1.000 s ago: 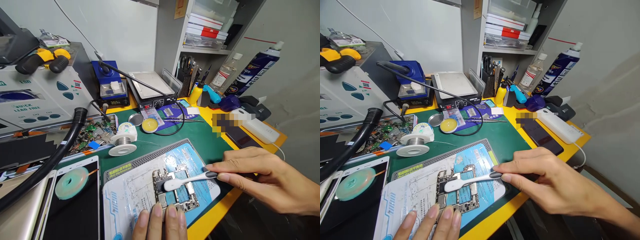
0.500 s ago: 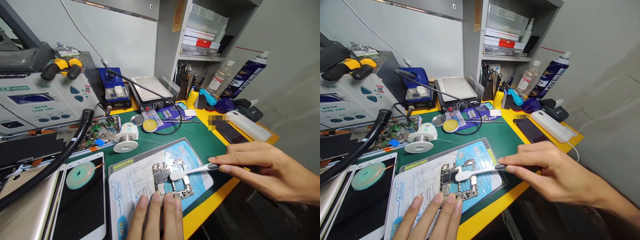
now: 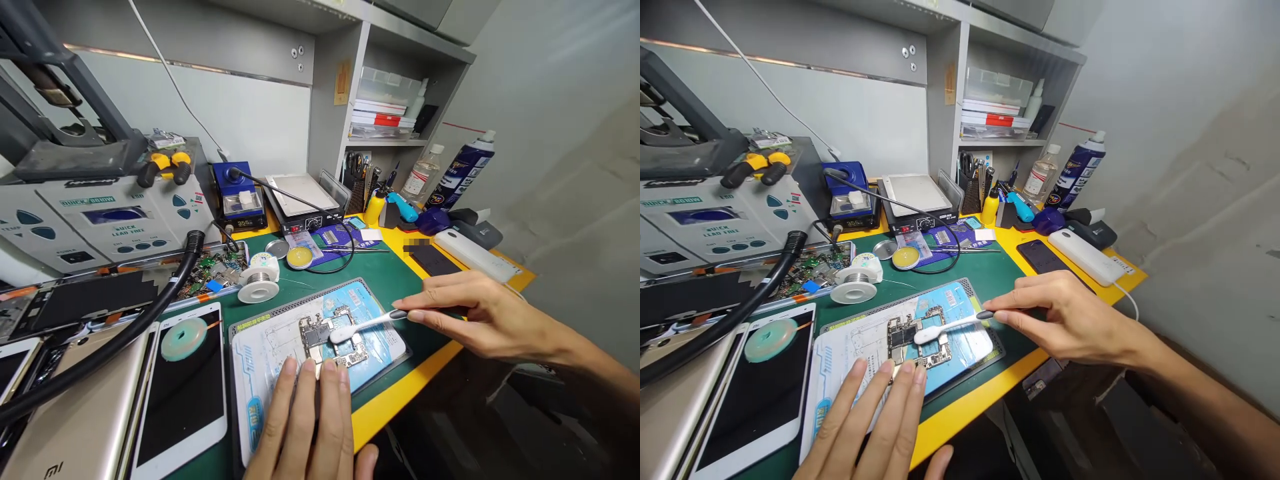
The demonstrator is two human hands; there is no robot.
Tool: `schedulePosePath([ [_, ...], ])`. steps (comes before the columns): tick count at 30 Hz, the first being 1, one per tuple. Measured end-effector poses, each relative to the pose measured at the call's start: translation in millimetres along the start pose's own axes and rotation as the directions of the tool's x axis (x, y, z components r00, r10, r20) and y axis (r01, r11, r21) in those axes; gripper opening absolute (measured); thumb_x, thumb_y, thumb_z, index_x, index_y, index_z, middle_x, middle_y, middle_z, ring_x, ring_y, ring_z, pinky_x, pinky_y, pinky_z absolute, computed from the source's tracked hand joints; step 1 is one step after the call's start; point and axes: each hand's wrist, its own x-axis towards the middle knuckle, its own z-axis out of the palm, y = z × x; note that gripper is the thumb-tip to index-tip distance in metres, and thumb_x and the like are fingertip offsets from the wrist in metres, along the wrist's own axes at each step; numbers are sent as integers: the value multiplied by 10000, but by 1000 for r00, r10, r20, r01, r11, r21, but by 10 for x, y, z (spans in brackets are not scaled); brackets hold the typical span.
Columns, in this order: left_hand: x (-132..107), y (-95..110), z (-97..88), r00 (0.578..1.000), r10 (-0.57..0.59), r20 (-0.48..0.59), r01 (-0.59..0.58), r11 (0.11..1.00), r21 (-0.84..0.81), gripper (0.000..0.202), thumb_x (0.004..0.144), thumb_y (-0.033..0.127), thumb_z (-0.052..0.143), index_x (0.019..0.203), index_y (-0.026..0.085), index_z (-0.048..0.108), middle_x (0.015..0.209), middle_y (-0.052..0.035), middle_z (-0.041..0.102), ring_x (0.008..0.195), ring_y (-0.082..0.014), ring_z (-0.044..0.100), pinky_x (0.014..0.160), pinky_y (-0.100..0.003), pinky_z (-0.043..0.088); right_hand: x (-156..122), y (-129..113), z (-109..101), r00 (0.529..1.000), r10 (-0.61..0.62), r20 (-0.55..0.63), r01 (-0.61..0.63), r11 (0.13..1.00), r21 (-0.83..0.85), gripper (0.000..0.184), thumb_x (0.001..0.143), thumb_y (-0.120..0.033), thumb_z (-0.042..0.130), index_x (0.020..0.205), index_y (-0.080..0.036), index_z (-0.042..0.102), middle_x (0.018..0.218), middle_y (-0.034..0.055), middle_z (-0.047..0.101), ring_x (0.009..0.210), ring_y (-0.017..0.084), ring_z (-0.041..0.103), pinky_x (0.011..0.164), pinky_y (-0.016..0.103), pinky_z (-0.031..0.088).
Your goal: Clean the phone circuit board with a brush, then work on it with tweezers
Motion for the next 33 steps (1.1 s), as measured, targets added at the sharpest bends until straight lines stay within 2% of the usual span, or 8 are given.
schedulePosePath([
  [4,52,16,-23,999,2,-32,-3,1000,-20,509,904,403,597,1199,-7,663,1182,-141,707,1127,-337,616,1217,-514,274,-7,-24,26,991,125,-45,-123,991,46,248,941,-348,622,1090,-256,797,981,57,793,810,183,716,584,215,533],
  [7,101,18,-51,998,9,-61,-10,1000,-28,506,885,404,619,1161,-17,676,1156,-158,718,1086,-344,632,1194,-542,294,-66,-85,104,985,154,-76,-150,987,62,257,949,-337,610,1112,-252,789,1066,57,787,910,206,724,672,233,567],
  [10,124,18,-65,997,9,-74,-11,1000,-29,502,856,390,657,1137,-25,681,1151,-180,719,1071,-353,641,1162,-553,334,-189,-169,183,990,47,-129,-48,999,-12,261,950,-278,605,1137,-213,776,934,82,785,765,173,692,625,245,529],
  [13,124,21,-62,995,16,-99,-20,999,-32,505,844,389,664,1128,-29,680,1147,-189,718,1072,-357,642,1149,-546,352,-329,-258,194,984,-103,-146,85,988,-129,265,952,-216,579,1138,-178,765,642,33,669,530,121,542,497,254,406],
  [16,124,29,-55,993,24,-115,-28,999,-34,514,850,398,650,1133,-30,676,1144,-192,716,1077,-360,641,1148,-550,355,-393,-322,173,979,-153,-137,127,974,-186,273,957,-194,557,1138,-187,761,566,-1,596,476,113,484,459,264,339],
  [22,126,25,-69,991,15,-132,-23,998,-61,508,847,388,663,1136,-29,672,1147,-192,716,1081,-357,641,1144,-548,357,-287,-346,286,974,61,-220,-63,998,1,255,961,-263,575,1105,-217,780,893,68,787,690,156,675,605,248,510],
  [28,116,41,-69,991,6,-130,-14,998,-61,516,844,397,671,1148,-20,668,1168,-187,712,1086,-363,641,1142,-546,359,-390,-370,256,986,99,-132,-96,995,35,270,960,-303,573,1110,-235,787,944,60,802,743,182,726,610,237,557],
  [33,106,78,-45,986,-43,-163,28,995,-94,474,875,367,629,1152,-16,664,1167,-187,713,1108,-357,636,1144,-547,363,-330,-377,333,973,170,-153,-158,983,88,290,977,-312,553,1148,-236,774,1063,65,790,907,216,742,752,264,592],
])
